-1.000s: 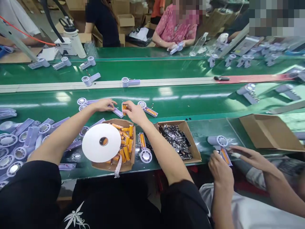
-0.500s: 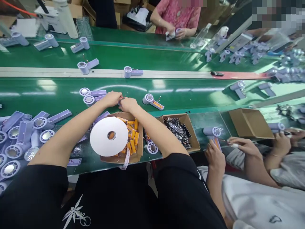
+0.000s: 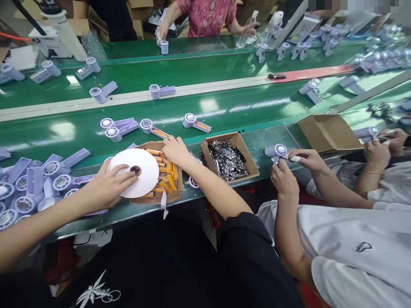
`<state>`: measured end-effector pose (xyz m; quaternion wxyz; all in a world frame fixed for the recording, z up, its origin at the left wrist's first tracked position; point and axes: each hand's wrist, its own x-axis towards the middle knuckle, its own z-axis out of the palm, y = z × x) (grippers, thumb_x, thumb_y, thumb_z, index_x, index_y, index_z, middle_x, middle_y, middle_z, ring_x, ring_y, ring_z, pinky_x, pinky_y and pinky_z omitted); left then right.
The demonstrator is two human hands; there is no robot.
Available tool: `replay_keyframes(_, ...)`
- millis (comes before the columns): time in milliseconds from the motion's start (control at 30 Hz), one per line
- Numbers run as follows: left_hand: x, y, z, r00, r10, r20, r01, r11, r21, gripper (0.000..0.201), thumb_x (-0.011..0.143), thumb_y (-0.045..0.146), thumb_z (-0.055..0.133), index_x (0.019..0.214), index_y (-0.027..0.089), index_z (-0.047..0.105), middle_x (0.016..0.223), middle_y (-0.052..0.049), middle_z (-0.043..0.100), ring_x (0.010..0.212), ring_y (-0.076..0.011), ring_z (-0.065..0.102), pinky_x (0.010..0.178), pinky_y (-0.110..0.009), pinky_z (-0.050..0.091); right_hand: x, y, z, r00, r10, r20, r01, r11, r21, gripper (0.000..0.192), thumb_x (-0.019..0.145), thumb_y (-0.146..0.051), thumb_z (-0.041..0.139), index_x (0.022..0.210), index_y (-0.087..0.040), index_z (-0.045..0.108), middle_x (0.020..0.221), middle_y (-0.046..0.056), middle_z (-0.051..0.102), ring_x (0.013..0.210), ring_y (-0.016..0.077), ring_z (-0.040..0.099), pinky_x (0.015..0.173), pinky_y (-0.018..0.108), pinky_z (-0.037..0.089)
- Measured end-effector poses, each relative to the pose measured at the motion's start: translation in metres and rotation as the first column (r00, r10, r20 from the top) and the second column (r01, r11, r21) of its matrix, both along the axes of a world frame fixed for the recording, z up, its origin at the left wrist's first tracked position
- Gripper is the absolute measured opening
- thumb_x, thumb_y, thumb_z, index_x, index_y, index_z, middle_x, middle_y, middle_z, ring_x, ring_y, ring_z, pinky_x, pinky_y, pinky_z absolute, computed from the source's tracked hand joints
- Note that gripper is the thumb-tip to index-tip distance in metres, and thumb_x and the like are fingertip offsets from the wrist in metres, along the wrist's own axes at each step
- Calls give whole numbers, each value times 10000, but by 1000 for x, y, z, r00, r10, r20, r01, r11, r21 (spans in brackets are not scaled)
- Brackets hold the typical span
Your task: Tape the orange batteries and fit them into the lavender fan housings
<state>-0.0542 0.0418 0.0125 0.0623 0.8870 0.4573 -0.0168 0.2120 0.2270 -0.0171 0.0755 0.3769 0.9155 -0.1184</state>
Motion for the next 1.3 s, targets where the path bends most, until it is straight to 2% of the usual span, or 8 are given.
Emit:
replay_keyframes(100, -21, -14, 2, 998, 64, 6, -64, 998, 26, 700, 833, 147, 649, 1510, 319, 692, 1477, -139, 745, 1421, -462, 586, 1240, -734, 407, 8, 3, -4, 906, -158, -392, 82, 975, -204, 242, 1027, -301, 705, 1185, -174, 838, 1477, 190, 739, 1416, 384, 545, 1183, 592, 428)
replay_keyframes(167, -31, -29, 0, 992, 100, 79, -107, 991, 85, 785, 852, 151, 636, 1622, 299, 596, 1491, -147, 731, 1379, -448, 595, 1205, -679, 457, 23, -9, -3, 618, -372, -693, 73, 905, -420, 304, 996, -419, 758, 1205, -200, 785, 1387, 143, 794, 1297, 312, 657, 1143, 529, 515)
replay_keyframes(267, -37, -53, -7, 973, 141, 180, -171, 971, 169, 918, 890, 155, 643, 1761, 281, 380, 1478, -175, 710, 1279, -416, 609, 1135, -599, 506, 41, -47, 4, 244, -603, -759, -87, 766, -637, 485, 870, -570, 897, 1181, -238, 726, 1085, 56, 839, 1004, 237, 758, 932, 399, 626)
replay_keyframes(433, -26, -69, -18, 951, 203, 234, -263, 928, 264, 977, 932, 177, 663, 1796, 268, 218, 1465, -213, 658, 1275, -407, 585, 1124, -581, 465, 31, -118, 14, 388, -676, -626, -209, 597, -775, 484, 862, -615, 911, 1138, -242, 774, 717, -51, 678, 630, 156, 627, 635, 286, 534)
replay_keyframes(667, -17, -62, -25, 892, 344, 294, -440, 812, 384, 866, 967, 401, 780, 1720, 248, 382, 1433, -215, 665, 1279, -423, 562, 1114, -579, 426, 22, -163, 2, 619, -464, -634, -295, 611, -735, 451, 947, -598, 795, 771, -183, 791, 653, -25, 610, 626, 137, 510, 625, 295, 399)
replay_keyframes(800, -20, -60, -32, 820, 459, 341, -568, 724, 391, 864, 924, 509, 826, 1667, 213, 496, 1436, -231, 666, 1310, -451, 538, 1108, -587, 406, 50, -175, 5, 792, -347, -503, -208, 622, -755, 337, 911, -544, 871, 966, -214, 836, 725, -17, 688, 651, 158, 585, 660, 284, 470)
replay_keyframes(1000, -3, -65, -38, 830, 431, 354, -552, 724, 413, 659, 937, 474, 843, 1518, 208, 683, 1382, -205, 714, 1208, -378, 584, 1081, -515, 380, 43, -166, 27, 454, -576, -680, 15, 768, -641, 460, 1103, -642, 601, 1152, -229, 799, 934, 69, 795, 858, 238, 737, 859, 361, 626)
replay_keyframes(1300, 15, -68, -31, 889, 355, 291, -459, 676, 576, 603, 919, 421, 893, 1483, 285, 728, 1224, -133, 777, 1155, -358, 548, 1114, -543, 360, 10, -153, 30, 418, -521, -744, 70, 835, -546, 490, 1079, -664, 645, 1113, -202, 804, 886, 41, 789, 852, 216, 745, 848, 320, 620)
